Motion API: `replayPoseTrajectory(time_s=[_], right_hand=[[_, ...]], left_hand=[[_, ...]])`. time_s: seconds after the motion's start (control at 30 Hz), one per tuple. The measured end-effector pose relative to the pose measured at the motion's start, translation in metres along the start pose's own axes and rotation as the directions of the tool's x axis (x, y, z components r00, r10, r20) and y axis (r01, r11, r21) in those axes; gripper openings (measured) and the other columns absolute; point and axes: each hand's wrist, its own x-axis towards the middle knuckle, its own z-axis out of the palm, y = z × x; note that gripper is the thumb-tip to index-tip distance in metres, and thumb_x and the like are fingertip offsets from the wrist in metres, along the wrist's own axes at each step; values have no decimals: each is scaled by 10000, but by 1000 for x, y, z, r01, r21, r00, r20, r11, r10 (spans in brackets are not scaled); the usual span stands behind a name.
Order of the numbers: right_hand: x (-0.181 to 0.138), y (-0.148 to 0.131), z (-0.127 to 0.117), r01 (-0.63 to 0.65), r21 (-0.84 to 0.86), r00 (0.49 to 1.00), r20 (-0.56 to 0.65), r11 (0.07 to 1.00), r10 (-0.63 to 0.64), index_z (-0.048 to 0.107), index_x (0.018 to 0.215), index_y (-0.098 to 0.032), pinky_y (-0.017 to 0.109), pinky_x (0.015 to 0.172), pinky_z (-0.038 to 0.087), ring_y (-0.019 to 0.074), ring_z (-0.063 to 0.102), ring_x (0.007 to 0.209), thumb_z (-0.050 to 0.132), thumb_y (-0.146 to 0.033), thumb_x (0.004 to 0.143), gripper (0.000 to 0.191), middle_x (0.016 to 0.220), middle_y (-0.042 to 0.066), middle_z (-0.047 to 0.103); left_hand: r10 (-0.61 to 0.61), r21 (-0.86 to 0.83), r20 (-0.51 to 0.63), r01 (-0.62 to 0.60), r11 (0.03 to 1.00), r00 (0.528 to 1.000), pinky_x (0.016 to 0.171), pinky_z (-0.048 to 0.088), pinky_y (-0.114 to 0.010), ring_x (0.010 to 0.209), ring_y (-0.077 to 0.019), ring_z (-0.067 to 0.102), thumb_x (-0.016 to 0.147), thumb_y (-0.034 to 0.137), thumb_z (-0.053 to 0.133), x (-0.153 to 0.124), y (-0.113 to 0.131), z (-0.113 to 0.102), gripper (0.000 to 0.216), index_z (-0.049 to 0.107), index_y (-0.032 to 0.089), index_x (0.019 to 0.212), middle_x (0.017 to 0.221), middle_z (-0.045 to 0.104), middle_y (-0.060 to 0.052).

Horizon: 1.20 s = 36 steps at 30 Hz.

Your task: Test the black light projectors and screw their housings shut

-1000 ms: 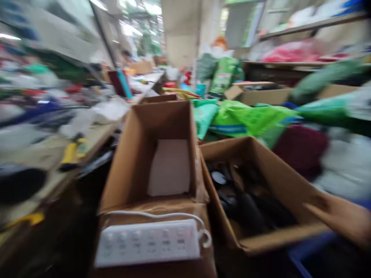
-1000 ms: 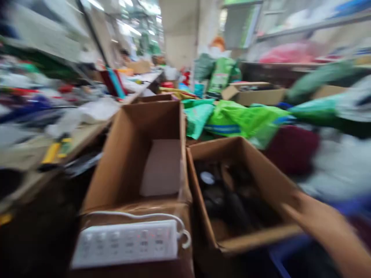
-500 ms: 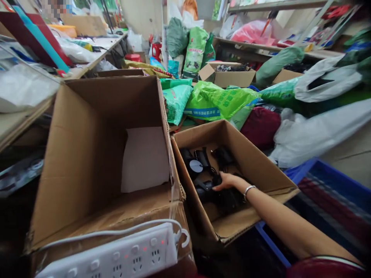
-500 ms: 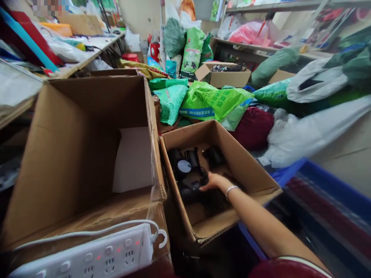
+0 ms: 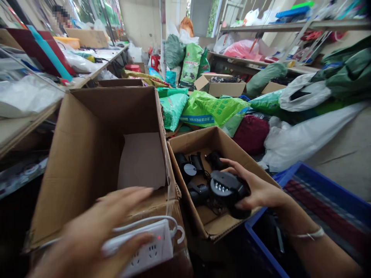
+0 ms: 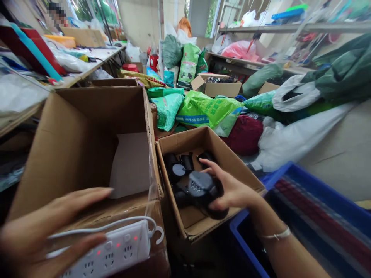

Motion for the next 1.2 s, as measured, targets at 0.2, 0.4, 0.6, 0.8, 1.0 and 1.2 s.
replayPoseTrajectory(time_s=[0.2, 0.4, 0.6, 0.8, 1.0, 1.2], right_hand=[[13, -51, 58, 194, 284, 968, 97, 939, -230, 223, 1415, -276, 418, 958, 420, 276, 555, 1099, 803, -399, 580, 1025, 1258, 96, 505], [19, -36, 83, 186, 327, 942, 207, 926, -262, 305, 1412, -257, 429, 1008, 374, 317, 496, 1182, 816, -585, 498, 1098, 1309, 103, 482], [22, -40, 130, 137, 116, 963, -246, 984, -105, 481, 1254, -215, 407, 846, 473, 290, 581, 952, 708, -567, 609, 770, 1094, 87, 593], [45, -47, 128, 165, 185, 956, -272, 969, -111, 481, 1221, -192, 388, 811, 489, 272, 595, 926, 603, -713, 658, 777, 1077, 119, 610], [24, -3, 68, 92, 33, 995, 33, 995, -93, 485, 1310, -234, 301, 676, 514, 202, 583, 820, 787, -611, 530, 917, 1052, 83, 606], [17, 41, 126, 101, -397, 973, -152, 912, -174, 704, 836, -185, 288, 597, 473, 166, 538, 658, 699, -322, 700, 193, 771, 39, 568]], left_hand=[[148, -17, 462, -158, 987, 875, 912, 512, -454, 1184, -335, 537, 642, 290, 794, 28, 44, 51, 841, 386, 289, 1377, 1359, 502, -131], [-76, 57, 234, 64, 996, 969, 698, 521, -335, 798, -222, 635, 626, 222, 810, 11, 25, 32, 493, 502, 198, 1011, 910, 633, -37], [-228, 87, 77, 221, 971, 971, 630, 495, -327, 703, -220, 654, 830, 286, 595, -18, 10, 28, 221, 456, 210, 984, 788, 667, -27], [-267, 11, 79, 267, 964, 960, 605, 509, -316, 681, -215, 676, 822, 190, 519, -25, 10, 21, 251, 458, 196, 1065, 777, 684, -40], [-479, -339, 127, 492, 802, 868, 464, 537, -289, 498, -181, 654, 783, 341, 608, -20, 6, -7, 331, 405, 189, 995, 634, 633, 24], [-497, -500, 156, 502, 706, 854, 433, 546, -269, 455, -165, 647, 751, 320, 662, -21, 3, -11, 385, 385, 187, 983, 582, 641, 33]])
